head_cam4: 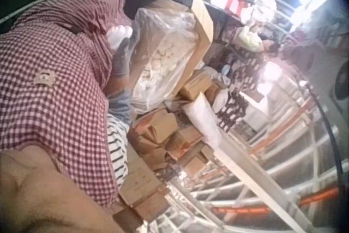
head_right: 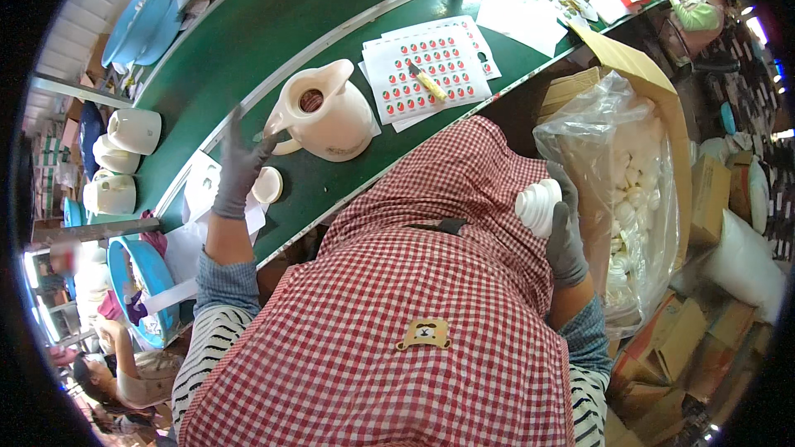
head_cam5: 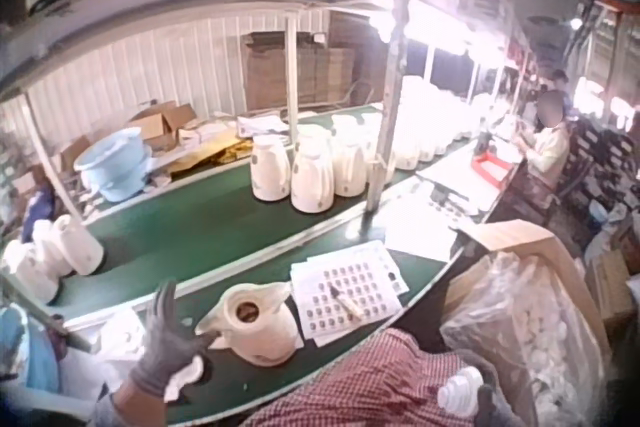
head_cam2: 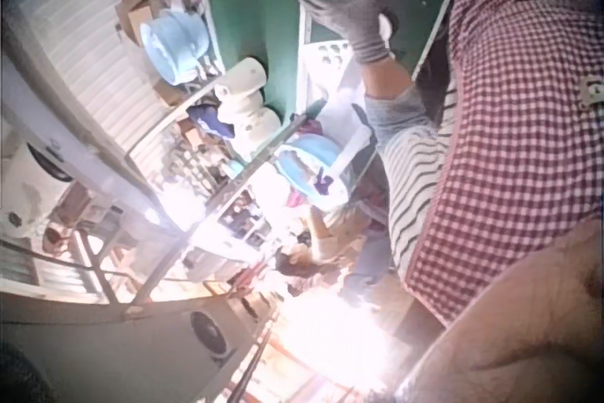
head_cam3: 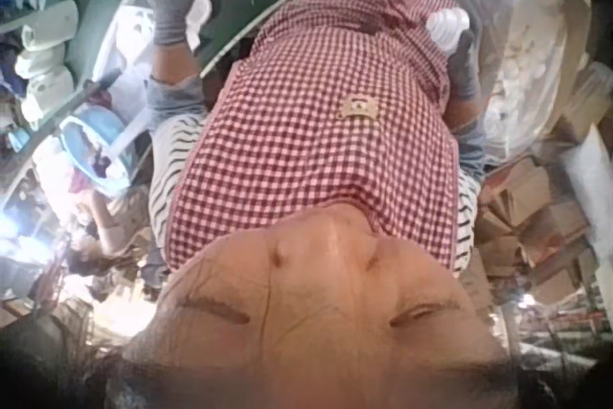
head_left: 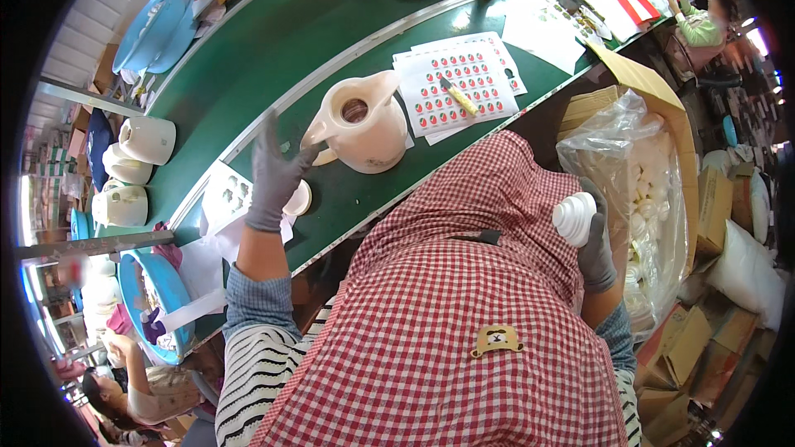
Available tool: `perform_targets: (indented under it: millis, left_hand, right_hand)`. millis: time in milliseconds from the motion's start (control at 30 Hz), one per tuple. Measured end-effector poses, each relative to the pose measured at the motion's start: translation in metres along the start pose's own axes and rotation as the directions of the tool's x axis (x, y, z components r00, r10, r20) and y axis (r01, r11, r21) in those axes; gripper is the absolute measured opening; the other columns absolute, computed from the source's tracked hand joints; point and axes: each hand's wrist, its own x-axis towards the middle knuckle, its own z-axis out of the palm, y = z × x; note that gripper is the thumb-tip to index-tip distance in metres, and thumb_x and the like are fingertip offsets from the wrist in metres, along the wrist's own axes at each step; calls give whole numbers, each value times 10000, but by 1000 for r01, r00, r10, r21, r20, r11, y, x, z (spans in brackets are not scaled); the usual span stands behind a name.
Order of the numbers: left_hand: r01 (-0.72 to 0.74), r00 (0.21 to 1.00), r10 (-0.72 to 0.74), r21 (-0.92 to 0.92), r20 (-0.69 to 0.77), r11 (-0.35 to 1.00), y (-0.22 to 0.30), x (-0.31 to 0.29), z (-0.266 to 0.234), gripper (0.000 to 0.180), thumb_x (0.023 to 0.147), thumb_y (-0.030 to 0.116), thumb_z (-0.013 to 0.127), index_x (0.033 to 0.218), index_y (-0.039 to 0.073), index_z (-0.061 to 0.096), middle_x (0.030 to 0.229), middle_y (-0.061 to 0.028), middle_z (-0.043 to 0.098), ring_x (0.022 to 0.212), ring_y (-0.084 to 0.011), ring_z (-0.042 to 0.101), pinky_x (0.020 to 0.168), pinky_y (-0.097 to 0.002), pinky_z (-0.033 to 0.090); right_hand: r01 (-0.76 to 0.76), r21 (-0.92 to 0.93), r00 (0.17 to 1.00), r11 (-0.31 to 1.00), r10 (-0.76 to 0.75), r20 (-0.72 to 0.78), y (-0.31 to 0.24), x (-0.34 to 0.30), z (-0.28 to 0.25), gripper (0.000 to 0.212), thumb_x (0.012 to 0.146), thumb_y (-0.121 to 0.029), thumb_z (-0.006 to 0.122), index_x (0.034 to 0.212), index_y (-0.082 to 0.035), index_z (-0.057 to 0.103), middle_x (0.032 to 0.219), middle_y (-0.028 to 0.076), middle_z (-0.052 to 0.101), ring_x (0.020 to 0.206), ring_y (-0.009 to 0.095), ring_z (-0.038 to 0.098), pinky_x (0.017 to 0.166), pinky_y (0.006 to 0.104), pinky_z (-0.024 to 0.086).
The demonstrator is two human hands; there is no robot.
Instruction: The person repeatedly picks up white ceramic pitchers from a green workbench, applies a small round sticker to the side of each pitcher, and places the finished pitcher back on the table. The person also handles a plastic bag containing small white ceramic pieces and sheets of stickers.
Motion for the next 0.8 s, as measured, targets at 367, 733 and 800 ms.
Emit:
perform_targets:
  millis: [367, 733, 800]
  left_hand:
    - [640, 641, 43, -565, 766, 521, 127, -9, 18, 276, 956, 280, 646, 964, 4, 637, 757, -18, 626, 685, -85, 576, 640, -235, 453]
    - [395, 526, 459, -684, 716, 613, 163, -36, 42, 154, 778, 92, 730, 852, -17, 651, 744, -58, 616, 641, -123, 529, 596, -276, 426]
    - [358, 516, 491, -697, 702, 621, 169, -34, 44, 151, 779, 113, 731, 800, -4, 639, 678, -58, 576, 588, -137, 504, 551, -296, 406]
  right_hand:
    - [117, 340, 974, 933, -174, 144, -80, 36, 44, 771, 882, -180, 690, 1524, -45, 285, 1327, 74, 486, 1169, 173, 498, 1025, 351, 424]
    - [564, -247, 805, 788, -458, 378, -90, 42, 18, 847, 791, -324, 735, 1475, 2, 359, 1434, 159, 456, 1261, 287, 467, 1098, 427, 345]
    - [577, -241, 801, 780, -483, 354, -84, 44, 22, 850, 771, -417, 747, 1441, -10, 420, 1408, 182, 501, 1178, 334, 499, 1051, 446, 373]
